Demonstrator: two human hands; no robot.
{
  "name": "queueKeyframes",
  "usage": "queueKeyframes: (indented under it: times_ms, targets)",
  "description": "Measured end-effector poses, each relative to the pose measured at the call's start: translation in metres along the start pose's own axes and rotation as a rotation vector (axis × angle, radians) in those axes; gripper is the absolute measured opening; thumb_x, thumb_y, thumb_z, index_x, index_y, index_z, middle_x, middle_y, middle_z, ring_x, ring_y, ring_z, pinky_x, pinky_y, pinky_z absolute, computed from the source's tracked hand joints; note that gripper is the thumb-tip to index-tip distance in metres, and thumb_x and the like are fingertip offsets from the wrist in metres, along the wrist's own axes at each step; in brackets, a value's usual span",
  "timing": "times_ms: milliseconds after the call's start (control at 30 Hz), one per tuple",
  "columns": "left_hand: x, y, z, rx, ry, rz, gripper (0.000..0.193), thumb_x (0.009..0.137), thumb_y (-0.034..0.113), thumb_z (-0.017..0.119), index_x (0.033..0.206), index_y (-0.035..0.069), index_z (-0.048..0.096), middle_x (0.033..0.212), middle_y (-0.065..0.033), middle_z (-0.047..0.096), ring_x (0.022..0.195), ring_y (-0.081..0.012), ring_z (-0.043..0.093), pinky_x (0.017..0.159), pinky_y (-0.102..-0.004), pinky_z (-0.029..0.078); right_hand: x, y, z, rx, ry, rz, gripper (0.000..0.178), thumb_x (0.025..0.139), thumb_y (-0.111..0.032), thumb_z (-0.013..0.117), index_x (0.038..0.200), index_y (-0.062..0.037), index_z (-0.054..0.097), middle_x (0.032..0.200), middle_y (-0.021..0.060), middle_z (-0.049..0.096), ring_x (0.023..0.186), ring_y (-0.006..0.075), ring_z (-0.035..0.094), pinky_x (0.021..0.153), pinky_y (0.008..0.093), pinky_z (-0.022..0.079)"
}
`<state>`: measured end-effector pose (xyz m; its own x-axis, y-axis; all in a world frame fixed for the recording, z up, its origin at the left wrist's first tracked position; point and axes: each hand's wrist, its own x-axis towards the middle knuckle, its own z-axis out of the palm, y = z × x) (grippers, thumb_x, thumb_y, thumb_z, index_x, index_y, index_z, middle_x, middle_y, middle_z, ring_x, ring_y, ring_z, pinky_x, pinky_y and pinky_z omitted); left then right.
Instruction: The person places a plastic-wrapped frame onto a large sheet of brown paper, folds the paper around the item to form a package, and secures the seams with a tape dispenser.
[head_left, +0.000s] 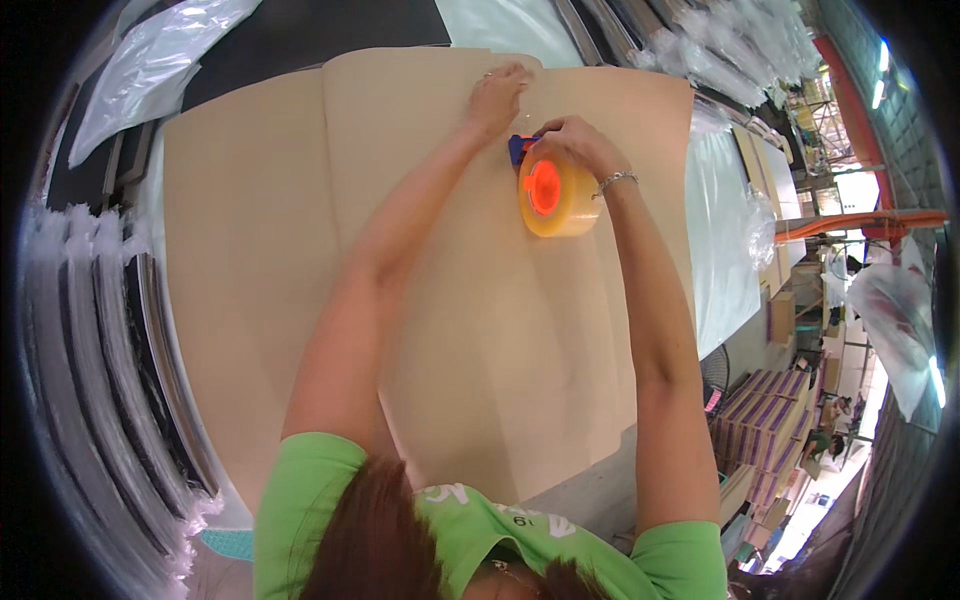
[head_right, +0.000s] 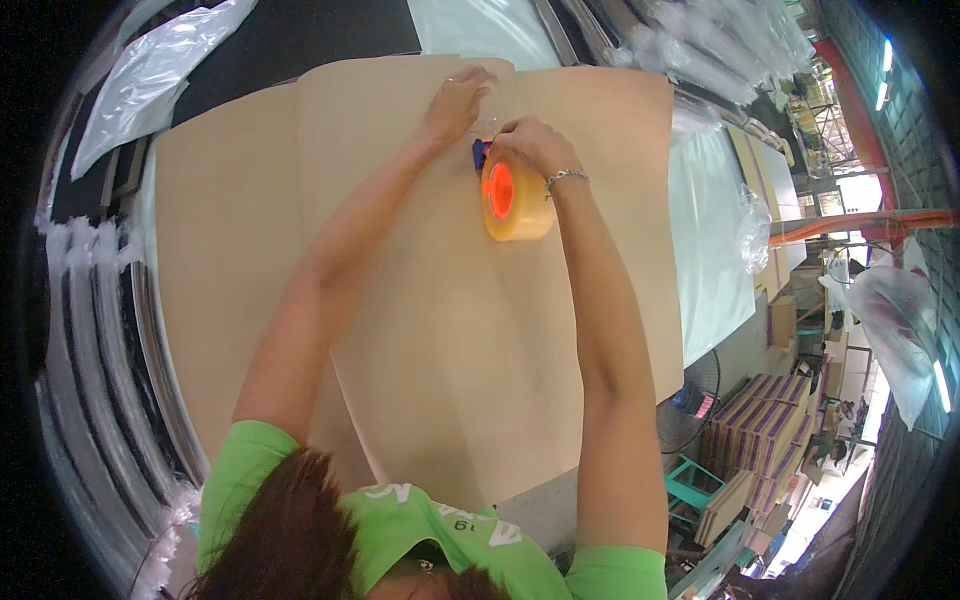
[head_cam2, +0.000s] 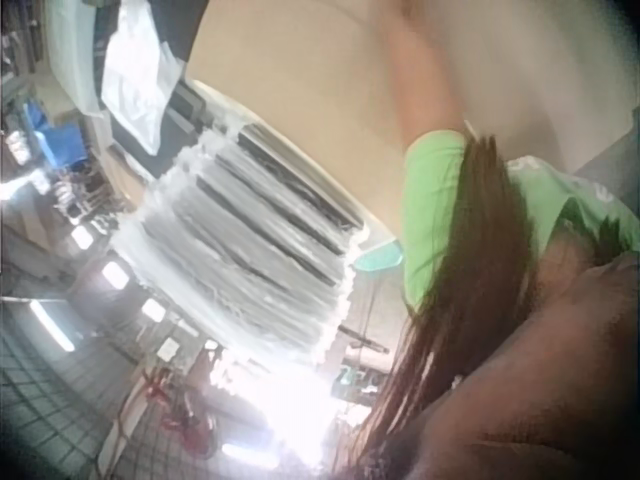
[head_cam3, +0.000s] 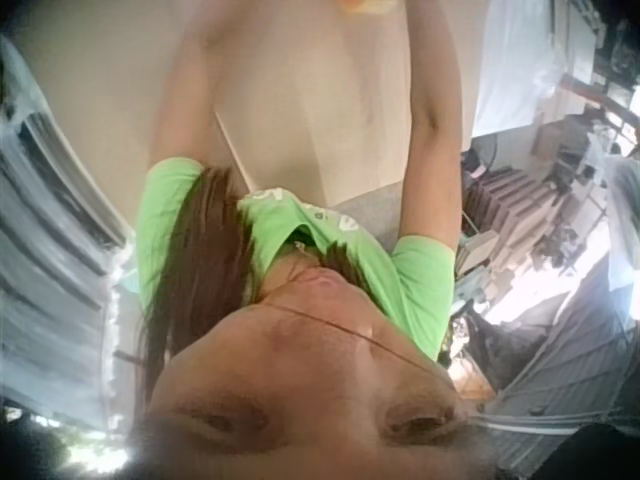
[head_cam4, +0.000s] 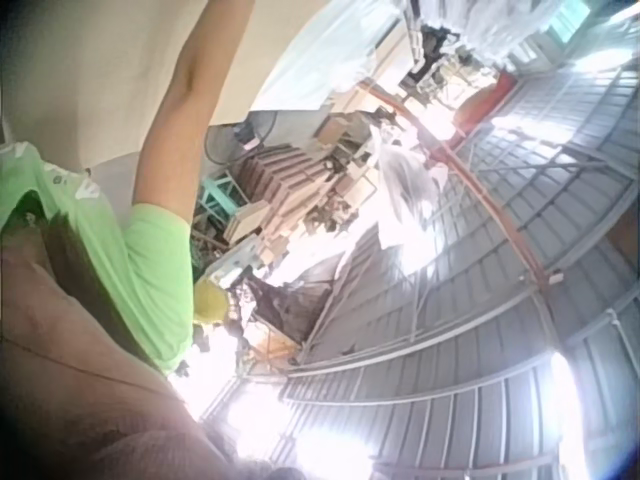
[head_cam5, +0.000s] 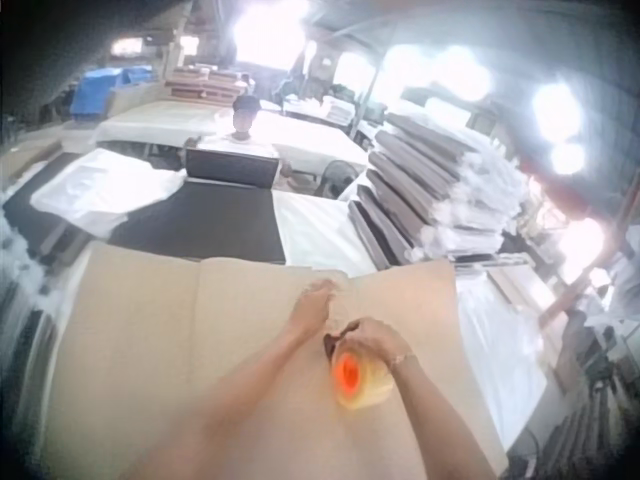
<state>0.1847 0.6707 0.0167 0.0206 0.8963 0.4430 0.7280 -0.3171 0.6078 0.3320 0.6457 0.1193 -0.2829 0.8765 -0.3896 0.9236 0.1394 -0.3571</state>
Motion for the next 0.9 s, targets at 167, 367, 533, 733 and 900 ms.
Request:
queueKeyframes:
  times_ms: [167,367,533,733,900]
  targets:
    - [-0.036,-0.011,-0.004,0.122,-0.516,0.146,0.045,0.098,0.032,0.022,0.138,0.024,0.040,0.146,0.0024,0.035,0.138,-0.0196,0.026,0.114,-0.0516,0.010,0.002,-0.007,-0.008,-0.023,-0.088,-0.014,0.044,0.061,-0.040,0.068,0.096,-0.0141,0.072,0.098,0.0104,0.068,0.091,0.0285,0.062,0.083,0.0359,0.047]
    - [-0.039,-0.009,0.003,0.277,-0.381,0.145,0.046,0.099,0.040,0.016,0.139,0.031,0.039,0.148,0.0092,0.031,0.138,-0.0178,0.025,0.114,-0.0496,0.012,-0.010,-0.019,-0.026,-0.131,-0.161,0.033,0.046,0.069,-0.048,0.067,0.094,-0.0095,0.071,0.097,0.0120,0.067,0.089,0.0263,0.062,0.079,0.0350,0.048]
    - [-0.041,-0.007,0.015,0.310,-0.340,0.159,0.050,0.098,0.047,0.016,0.142,0.031,0.035,0.150,0.0077,0.028,0.139,-0.0201,0.023,0.114,-0.0503,0.012,-0.053,0.025,-0.003,0.055,-0.284,-0.139,0.047,0.073,-0.041,0.068,0.099,-0.0025,0.068,0.091,0.0114,0.067,0.083,0.0226,0.063,0.072,0.0352,0.050]
    - [-0.044,-0.009,0.013,0.353,-0.343,0.160,0.052,0.097,0.052,0.016,0.142,0.032,0.032,0.150,0.0097,0.026,0.140,-0.0191,0.021,0.114,-0.0486,0.012,-0.231,0.056,0.036,0.082,-0.343,0.128,0.048,0.075,-0.041,0.071,0.110,-0.0085,0.066,0.101,0.0142,0.067,0.094,0.0235,0.064,0.081,0.0344,0.050]
    - [-0.044,-0.002,0.007,0.424,-0.297,0.158,0.054,0.096,0.051,0.021,0.143,0.026,0.032,0.151,0.0014,0.026,0.140,-0.0232,0.019,0.112,-0.0547,0.011,-0.317,0.070,0.064,-0.145,-0.224,0.218,0.046,0.072,-0.042,0.067,0.107,-0.0119,0.067,0.100,0.0158,0.066,0.094,0.0331,0.062,0.084,0.0404,0.049]
